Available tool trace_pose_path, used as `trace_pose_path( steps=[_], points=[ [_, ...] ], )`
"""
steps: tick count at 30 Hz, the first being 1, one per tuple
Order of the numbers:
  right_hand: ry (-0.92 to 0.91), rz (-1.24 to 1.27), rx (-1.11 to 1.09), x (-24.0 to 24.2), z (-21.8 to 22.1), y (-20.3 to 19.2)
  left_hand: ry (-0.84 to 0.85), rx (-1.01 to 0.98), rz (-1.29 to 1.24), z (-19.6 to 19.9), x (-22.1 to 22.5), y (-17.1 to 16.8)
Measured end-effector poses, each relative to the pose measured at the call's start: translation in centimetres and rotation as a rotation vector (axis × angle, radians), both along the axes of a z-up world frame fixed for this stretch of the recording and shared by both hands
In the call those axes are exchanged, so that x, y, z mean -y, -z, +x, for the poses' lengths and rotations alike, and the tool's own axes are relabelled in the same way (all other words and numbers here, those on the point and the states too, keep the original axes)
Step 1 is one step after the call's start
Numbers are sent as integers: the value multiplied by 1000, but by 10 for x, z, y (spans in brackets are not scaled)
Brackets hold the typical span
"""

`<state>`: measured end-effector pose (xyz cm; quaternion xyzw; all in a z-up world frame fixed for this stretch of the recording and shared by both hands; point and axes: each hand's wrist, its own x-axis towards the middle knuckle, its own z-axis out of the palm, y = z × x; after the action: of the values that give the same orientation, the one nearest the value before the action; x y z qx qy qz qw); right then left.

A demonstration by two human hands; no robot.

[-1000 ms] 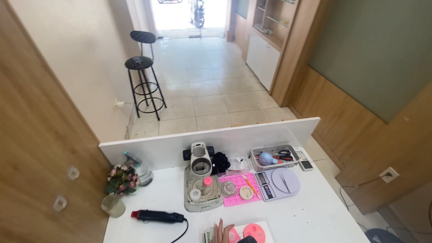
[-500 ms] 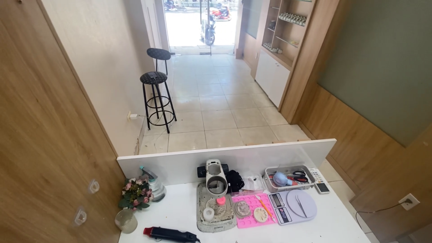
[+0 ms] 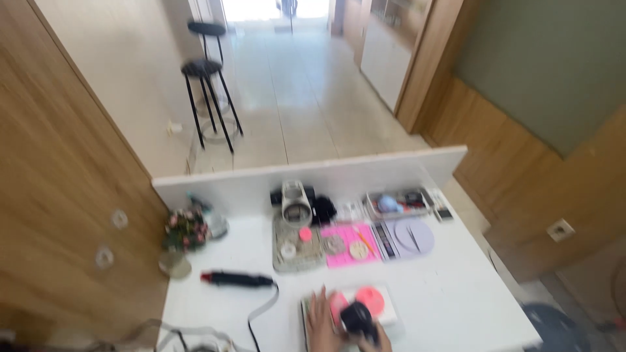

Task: Scraping excess wax from silicone candle molds and using a heat gun to smooth the surface.

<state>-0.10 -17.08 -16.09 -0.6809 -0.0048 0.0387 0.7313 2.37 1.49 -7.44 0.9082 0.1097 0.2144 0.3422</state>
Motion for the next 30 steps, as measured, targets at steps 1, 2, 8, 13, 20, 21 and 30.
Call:
trace_pose_path(
  steps=[1, 2, 8, 13, 20, 21, 30],
  points=[
    [1, -17, -42, -2, 13, -25, 182, -209, -189, -29, -9, -63],
    [-3, -44, -75, 1, -3, -63, 178, -240, -219, -37, -3, -62],
    [116, -246, 48, -3, -29, -148, 149, -43, -214, -50, -2, -50],
    [100, -176, 87, 16, 4, -163, 23, -32, -168, -44, 9, -74],
    [66, 16, -88, 0, 36, -243, 99, -154, -147, -37, 6, -104],
    [106, 86, -132, -5, 32, -247, 104, -146, -173, -38, 8, -108],
    [191, 246, -221, -19, 4, -223, 130, -166, -159, -39, 7, -109]
  ],
)
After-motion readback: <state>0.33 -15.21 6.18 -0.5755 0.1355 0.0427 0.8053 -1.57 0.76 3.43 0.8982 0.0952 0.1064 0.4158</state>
